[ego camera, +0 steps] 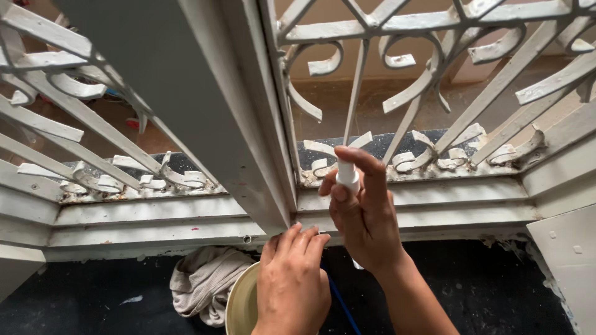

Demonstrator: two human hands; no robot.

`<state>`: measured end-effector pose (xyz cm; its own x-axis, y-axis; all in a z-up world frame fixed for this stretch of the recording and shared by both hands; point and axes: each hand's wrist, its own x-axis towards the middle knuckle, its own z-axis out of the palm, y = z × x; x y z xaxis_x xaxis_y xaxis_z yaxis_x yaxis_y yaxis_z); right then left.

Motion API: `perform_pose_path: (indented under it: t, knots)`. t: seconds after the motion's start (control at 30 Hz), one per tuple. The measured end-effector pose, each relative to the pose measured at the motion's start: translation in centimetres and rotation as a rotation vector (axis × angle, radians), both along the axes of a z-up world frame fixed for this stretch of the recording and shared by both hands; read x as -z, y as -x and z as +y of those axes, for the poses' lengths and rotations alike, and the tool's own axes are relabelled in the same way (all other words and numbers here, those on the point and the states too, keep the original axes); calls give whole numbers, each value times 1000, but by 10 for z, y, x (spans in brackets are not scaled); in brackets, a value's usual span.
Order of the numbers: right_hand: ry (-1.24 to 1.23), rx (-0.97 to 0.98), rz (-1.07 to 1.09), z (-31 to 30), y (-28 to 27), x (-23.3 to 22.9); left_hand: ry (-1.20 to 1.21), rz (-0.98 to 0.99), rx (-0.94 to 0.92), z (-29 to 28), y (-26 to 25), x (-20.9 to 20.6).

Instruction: The person cleans a white metal window grille by spraying a liquid from a small bottle and wiping the surface with a cloth. They systematically treat the lower horizontal bar and vertical sections, repeatedly applying the spray and scrubbing the metal to remove dirt.

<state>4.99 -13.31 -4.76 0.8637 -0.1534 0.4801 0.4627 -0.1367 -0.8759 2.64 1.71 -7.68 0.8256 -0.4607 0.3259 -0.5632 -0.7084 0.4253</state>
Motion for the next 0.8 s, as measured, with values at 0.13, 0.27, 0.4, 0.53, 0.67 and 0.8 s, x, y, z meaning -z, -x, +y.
perform_pose_path:
  t: [0.13, 0.27, 0.4, 0.53, 0.67, 0.8]
  knots:
    - [148, 227, 73, -4, -3, 8, 37, 14, 18, -3, 0, -3]
    - [-5, 337, 203, -7, 6, 31, 11, 47, 27, -8, -3, -4]
    - [-14, 289, 385, -21, 11, 34, -8, 60, 41, -15, -4, 0]
    - [-3, 230, 381, -30, 6, 33, 11, 56, 68, -19, -4, 0]
    - [-31, 326, 283, -28, -9, 35, 39, 6, 123, -20, -17, 6]
    - [-420, 197, 275, -11, -29, 32, 29, -30, 85, -13, -20, 28]
